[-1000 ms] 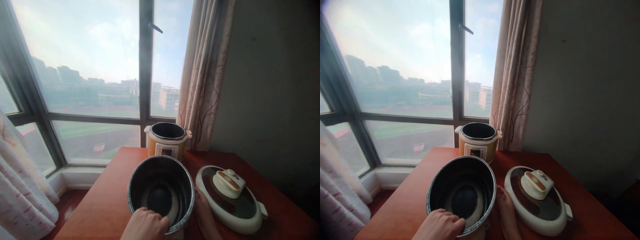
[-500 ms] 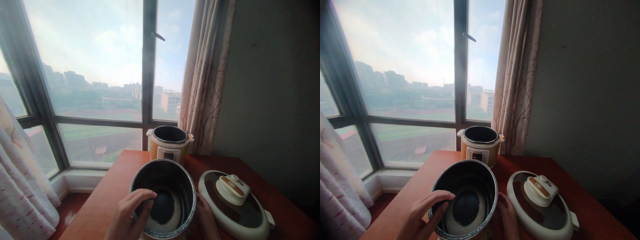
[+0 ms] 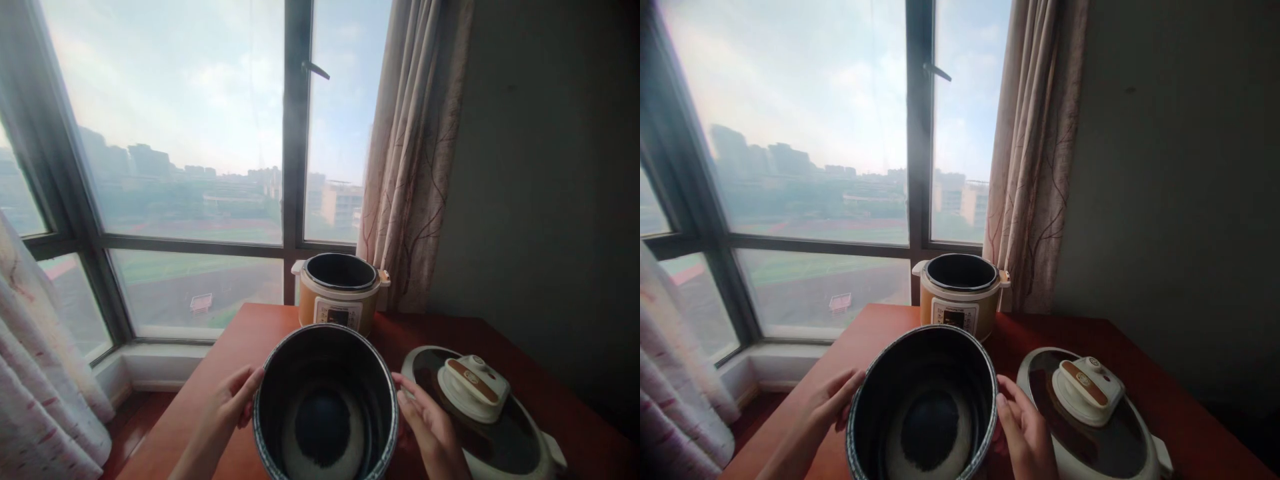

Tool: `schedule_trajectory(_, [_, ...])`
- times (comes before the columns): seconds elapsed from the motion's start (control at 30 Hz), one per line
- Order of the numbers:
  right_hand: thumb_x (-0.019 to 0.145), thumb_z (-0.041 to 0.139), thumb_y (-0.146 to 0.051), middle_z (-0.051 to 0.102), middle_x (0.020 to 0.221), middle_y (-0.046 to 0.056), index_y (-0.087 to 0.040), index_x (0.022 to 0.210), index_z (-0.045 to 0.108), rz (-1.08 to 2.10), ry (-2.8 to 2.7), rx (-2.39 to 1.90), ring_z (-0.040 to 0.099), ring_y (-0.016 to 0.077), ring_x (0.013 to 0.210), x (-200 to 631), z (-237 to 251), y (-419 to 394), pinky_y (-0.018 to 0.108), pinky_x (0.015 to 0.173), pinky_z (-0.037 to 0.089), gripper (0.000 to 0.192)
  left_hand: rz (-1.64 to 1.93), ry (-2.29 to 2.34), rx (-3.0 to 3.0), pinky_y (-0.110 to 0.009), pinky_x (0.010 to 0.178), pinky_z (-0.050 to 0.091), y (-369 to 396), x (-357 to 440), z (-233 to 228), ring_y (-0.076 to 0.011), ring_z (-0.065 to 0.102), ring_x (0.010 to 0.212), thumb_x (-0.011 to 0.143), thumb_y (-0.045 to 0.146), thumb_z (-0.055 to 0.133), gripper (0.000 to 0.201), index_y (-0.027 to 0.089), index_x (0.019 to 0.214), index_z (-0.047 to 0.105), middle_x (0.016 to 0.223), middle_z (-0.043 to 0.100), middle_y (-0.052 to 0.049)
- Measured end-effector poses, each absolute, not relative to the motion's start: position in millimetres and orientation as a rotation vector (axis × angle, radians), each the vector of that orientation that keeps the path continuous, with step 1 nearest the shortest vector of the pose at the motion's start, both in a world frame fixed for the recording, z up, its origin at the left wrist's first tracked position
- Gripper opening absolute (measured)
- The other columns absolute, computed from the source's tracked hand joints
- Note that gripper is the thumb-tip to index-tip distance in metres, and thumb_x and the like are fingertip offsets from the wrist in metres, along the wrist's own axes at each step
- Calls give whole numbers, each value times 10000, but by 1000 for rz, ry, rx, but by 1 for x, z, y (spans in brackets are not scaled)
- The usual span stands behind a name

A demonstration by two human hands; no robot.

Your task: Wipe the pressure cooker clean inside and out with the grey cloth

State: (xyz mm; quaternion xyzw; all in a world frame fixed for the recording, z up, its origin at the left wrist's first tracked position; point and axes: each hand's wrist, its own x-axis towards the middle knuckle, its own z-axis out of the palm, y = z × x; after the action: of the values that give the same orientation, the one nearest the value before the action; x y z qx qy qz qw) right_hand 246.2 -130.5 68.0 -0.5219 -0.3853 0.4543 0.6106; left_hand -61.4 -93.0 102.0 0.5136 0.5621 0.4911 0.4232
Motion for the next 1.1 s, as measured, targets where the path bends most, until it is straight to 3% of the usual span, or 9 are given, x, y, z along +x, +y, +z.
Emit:
schedule_trajectory(0.13, [736, 715, -679, 536, 548, -35, -107, 1315, 609, 1005, -957, -1246, 493, 157, 507, 236, 71, -127, 264, 499, 378, 821, 1236, 1385, 1220, -222, 487, 324, -92, -54, 98, -117, 403, 504, 684, 747, 685, 587, 187, 586, 538, 520, 441, 39])
schedule_trajectory(0.37, [711, 744, -565, 464, 534, -65, -60, 1284, 643, 946, -1153, -1325, 460, 141, 538, 248, 94, -115, 268, 547, 380, 770, 1371, 1284, 1104, -219, 480, 333, -92, -50, 97, -112, 415, 506, 674, 643, 759, 515, 180, 580, 553, 537, 464, 35])
schedule_trajectory(0.53, [732, 730, -533, 428, 548, -87, -72, 1346, 601, 919, -1160, -1251, 405, 113, 512, 256, 146, -105, 251, 516, 355, 779, 1502, 1111, 1033, -199, 448, 330, -81, -44, 146, -94, 424, 481, 628, 553, 827, 459, 161, 601, 589, 534, 492, 34])
schedule_trajectory(0.67, [753, 719, -476, 550, 609, -58, -140, 1366, 600, 808, -1179, -1140, 466, 115, 508, 263, 201, -86, 239, 492, 367, 709, 1629, 987, 1096, -168, 420, 295, -66, -33, 202, -60, 385, 443, 644, 454, 835, 398, 161, 598, 571, 511, 458, 59])
schedule_trajectory(0.9, [690, 663, -298, 703, 722, 24, -71, 1209, 692, 576, -1286, -1042, 595, 137, 604, 281, 290, 3, 234, 554, 453, 567, 1849, 770, 1199, -142, 403, 273, 8, -7, 277, -32, 341, 422, 669, 303, 757, 261, 159, 601, 549, 495, 395, 87])
schedule_trajectory(1.0, [691, 617, -253, 683, 670, 5, -83, 1084, 748, 433, -1348, -1173, 552, 117, 559, 287, 310, 51, 214, 516, 409, 448, 1731, 711, 1235, -158, 417, 319, 57, -1, 287, -41, 358, 414, 683, 298, 740, 318, 183, 575, 464, 477, 365, 92])
schedule_trajectory(1.1, [672, 604, -214, 627, 570, -21, -97, 934, 777, 385, -1353, -1232, 534, 124, 529, 290, 314, 95, 218, 497, 392, 334, 1669, 680, 1238, -172, 390, 248, 99, 3, 284, -39, 322, 394, 691, 278, 729, 315, 191, 583, 446, 461, 351, 95])
